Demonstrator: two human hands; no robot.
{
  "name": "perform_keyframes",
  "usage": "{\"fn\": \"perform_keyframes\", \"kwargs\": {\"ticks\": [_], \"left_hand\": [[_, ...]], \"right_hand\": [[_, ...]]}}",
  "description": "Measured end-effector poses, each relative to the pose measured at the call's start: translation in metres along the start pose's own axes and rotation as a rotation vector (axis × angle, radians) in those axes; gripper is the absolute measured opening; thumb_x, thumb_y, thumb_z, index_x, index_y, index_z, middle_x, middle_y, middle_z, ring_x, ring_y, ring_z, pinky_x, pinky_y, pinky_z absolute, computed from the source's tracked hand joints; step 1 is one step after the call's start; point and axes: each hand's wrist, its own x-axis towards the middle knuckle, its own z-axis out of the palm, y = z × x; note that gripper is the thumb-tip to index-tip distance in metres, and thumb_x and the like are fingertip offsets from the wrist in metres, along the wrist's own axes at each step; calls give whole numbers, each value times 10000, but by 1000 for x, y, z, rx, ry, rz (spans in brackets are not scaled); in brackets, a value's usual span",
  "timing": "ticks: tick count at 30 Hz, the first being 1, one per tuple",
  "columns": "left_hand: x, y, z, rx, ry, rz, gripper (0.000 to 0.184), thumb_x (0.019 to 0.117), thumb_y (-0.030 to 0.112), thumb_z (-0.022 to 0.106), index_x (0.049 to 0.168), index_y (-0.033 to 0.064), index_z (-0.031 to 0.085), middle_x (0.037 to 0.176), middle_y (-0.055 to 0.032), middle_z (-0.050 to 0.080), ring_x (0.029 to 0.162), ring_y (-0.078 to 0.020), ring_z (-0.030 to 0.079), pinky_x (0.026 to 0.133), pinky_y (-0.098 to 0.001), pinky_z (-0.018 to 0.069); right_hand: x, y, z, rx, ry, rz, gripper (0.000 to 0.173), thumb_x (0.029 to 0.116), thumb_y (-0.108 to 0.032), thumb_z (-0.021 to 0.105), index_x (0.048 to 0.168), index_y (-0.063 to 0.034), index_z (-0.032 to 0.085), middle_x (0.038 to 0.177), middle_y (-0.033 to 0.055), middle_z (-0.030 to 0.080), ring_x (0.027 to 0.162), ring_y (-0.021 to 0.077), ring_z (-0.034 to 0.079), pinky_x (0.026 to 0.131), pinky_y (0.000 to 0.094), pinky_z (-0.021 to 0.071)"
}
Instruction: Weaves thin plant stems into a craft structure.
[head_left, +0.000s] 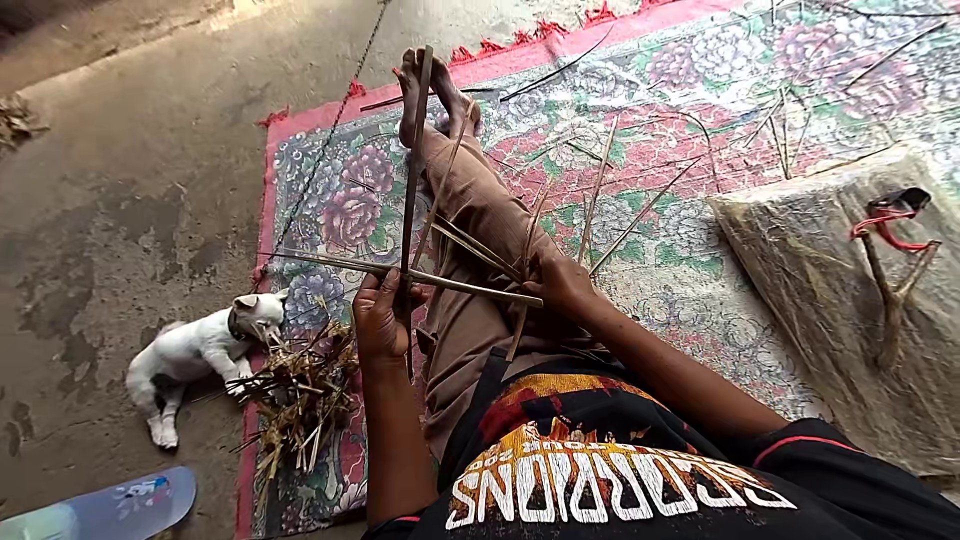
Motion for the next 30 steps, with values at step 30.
{"fn": "perform_keyframes", "kwargs": {"ticks": [30], "left_hand": [[1,-20,-12,81,78,130,62,1051,134,561,1077,111,612,873,-3,695,673,-113,699,651,-299,629]], "right_hand": [[-2,0,3,-222,-185,-165,248,1010,-267,601,1016,-57,731,1024,172,705,1094,396,635,885,604,482]]}}
